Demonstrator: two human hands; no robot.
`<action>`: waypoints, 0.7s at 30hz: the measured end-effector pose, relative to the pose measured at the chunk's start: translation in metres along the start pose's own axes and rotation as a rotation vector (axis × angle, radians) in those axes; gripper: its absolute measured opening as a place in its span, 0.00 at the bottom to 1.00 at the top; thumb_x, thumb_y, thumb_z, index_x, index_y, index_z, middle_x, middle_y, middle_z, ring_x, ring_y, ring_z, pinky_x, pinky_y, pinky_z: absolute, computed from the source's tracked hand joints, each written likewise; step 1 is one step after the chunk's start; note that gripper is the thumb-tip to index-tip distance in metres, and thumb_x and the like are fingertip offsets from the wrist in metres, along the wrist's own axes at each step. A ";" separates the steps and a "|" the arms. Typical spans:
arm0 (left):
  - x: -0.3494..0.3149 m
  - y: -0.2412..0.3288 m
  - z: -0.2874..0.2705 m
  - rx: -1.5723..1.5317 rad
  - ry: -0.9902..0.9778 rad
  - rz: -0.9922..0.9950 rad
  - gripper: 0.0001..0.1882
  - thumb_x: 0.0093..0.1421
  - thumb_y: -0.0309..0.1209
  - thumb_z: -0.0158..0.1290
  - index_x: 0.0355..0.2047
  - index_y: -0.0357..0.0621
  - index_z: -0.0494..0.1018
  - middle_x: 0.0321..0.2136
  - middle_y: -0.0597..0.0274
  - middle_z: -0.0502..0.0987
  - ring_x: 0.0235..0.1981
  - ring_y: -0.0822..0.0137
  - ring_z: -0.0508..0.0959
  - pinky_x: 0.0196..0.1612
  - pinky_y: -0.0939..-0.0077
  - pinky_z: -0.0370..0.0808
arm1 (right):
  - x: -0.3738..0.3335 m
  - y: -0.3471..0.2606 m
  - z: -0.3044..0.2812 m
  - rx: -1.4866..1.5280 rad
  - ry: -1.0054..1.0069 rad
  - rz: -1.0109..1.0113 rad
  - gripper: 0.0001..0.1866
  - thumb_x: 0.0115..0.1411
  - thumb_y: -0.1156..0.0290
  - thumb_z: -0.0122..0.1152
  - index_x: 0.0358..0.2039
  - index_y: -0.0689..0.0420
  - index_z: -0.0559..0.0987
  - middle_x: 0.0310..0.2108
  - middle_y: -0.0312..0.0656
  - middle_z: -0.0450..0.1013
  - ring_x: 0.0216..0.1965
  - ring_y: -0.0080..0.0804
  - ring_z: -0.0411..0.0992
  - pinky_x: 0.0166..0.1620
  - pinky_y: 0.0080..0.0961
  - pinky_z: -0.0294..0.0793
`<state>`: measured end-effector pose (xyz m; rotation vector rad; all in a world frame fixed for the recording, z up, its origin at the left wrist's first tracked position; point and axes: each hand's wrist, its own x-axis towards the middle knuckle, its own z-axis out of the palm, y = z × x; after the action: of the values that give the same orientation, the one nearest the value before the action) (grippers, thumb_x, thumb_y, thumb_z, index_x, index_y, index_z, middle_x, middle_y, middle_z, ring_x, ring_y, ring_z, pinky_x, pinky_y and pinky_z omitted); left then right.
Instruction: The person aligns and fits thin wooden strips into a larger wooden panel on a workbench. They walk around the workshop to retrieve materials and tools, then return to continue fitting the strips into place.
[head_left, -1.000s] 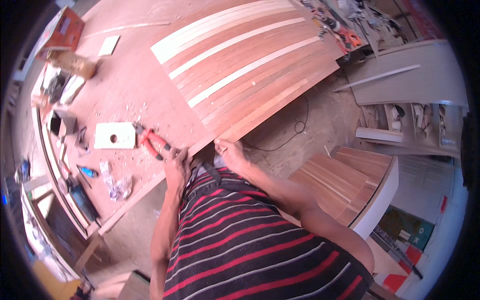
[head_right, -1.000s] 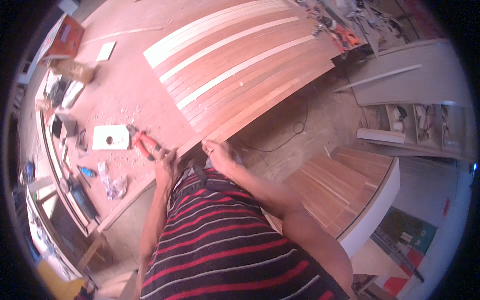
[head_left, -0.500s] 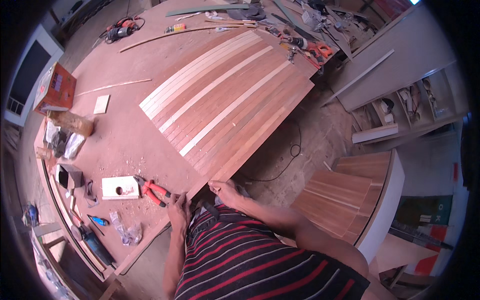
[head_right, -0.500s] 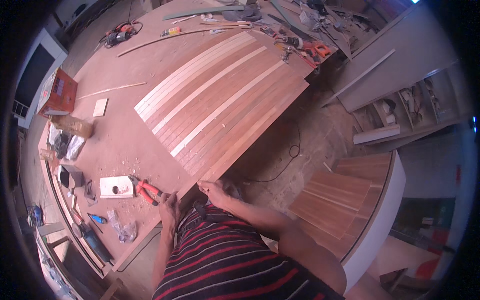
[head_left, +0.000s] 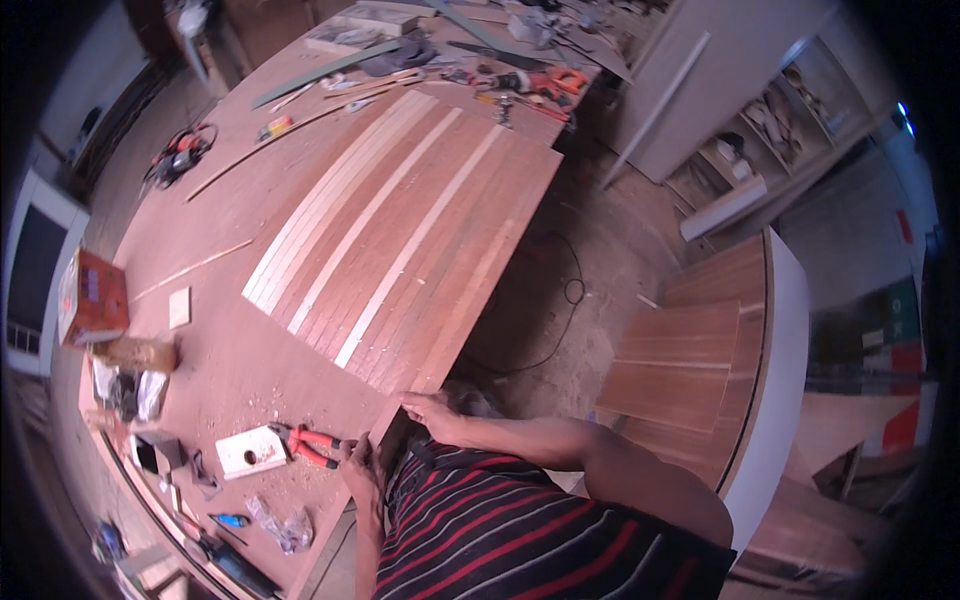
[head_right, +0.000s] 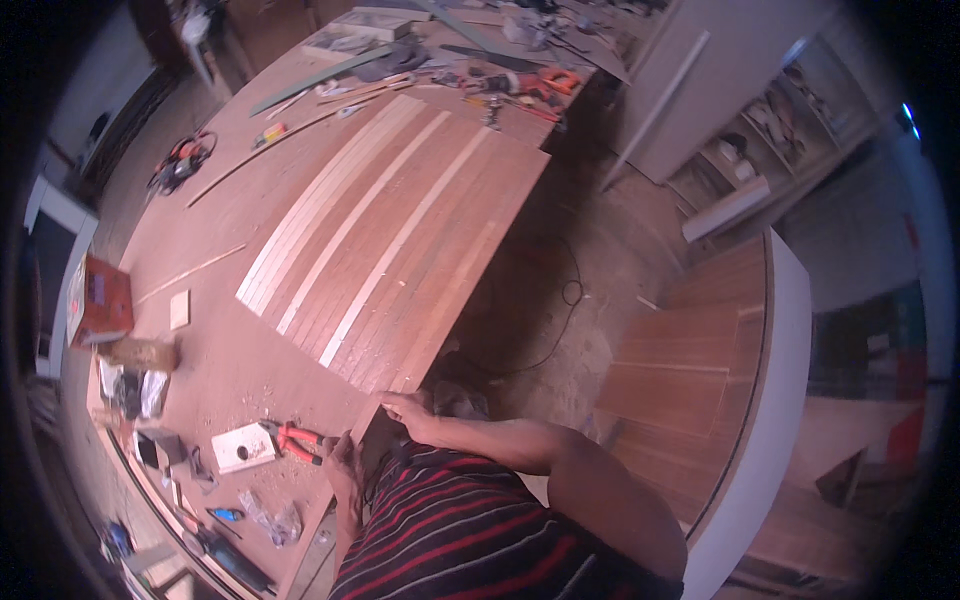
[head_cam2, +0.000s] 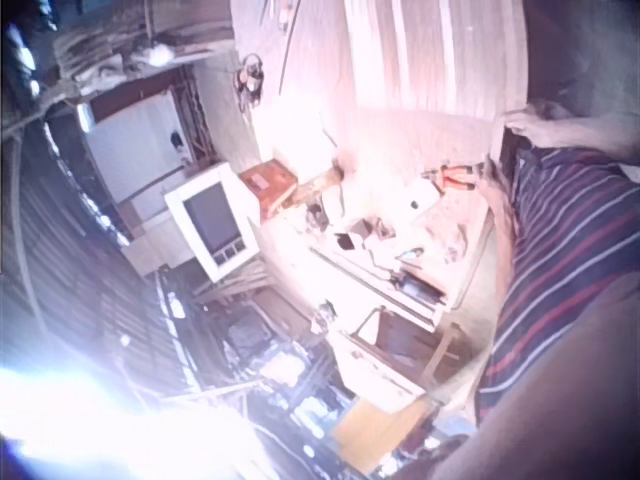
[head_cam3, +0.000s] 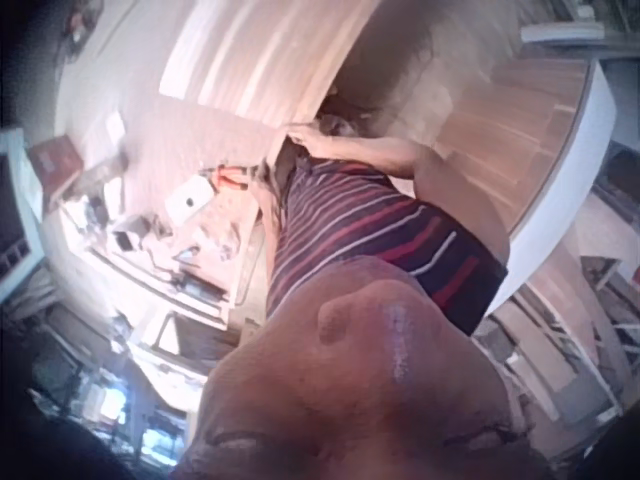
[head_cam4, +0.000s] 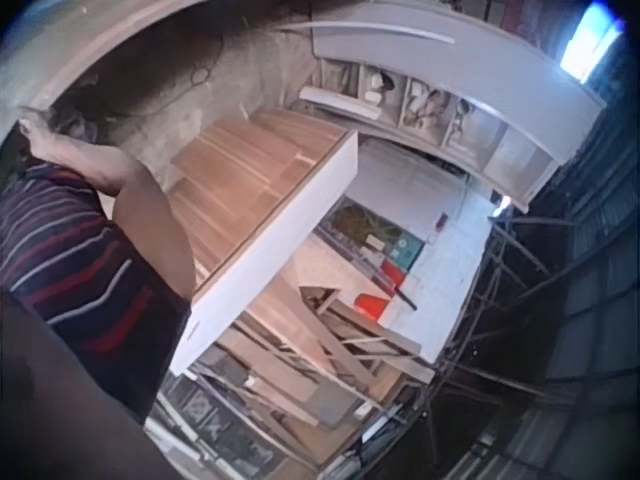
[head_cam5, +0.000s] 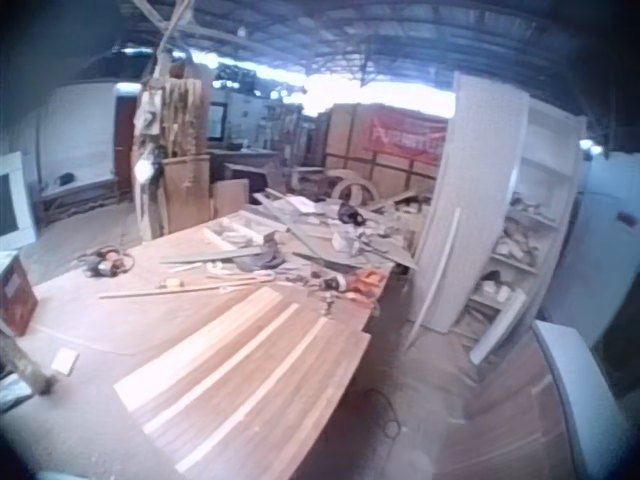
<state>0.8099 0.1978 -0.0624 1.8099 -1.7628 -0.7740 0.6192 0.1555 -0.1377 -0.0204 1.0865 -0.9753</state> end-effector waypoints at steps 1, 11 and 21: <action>-0.002 -0.003 0.001 -0.006 -0.005 0.000 0.18 0.52 0.19 0.61 0.46 0.36 0.79 0.31 0.53 0.72 0.30 0.58 0.76 0.35 0.67 0.74 | -0.001 0.003 0.005 -0.025 0.084 -0.049 0.04 0.56 0.73 0.71 0.33 0.56 0.85 0.29 0.31 0.78 0.29 0.19 0.74 0.34 0.15 0.73; -0.003 -0.010 0.004 -0.004 -0.049 0.035 0.19 0.55 0.18 0.58 0.48 0.34 0.78 0.32 0.55 0.70 0.30 0.60 0.74 0.34 0.69 0.72 | -0.002 0.004 0.005 -0.093 0.175 -0.102 0.08 0.52 0.70 0.74 0.29 0.59 0.85 0.26 0.35 0.78 0.24 0.21 0.72 0.29 0.19 0.71; -0.001 -0.005 -0.003 -0.040 -0.057 0.063 0.18 0.55 0.18 0.58 0.48 0.32 0.77 0.31 0.54 0.69 0.31 0.60 0.72 0.35 0.70 0.71 | -0.001 0.004 0.004 -0.060 0.126 -0.155 0.07 0.52 0.71 0.73 0.26 0.58 0.81 0.25 0.34 0.76 0.24 0.21 0.71 0.29 0.20 0.69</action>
<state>0.8157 0.1992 -0.0631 1.7134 -1.8187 -0.8368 0.6244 0.1570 -0.1371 -0.0942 1.2444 -1.0943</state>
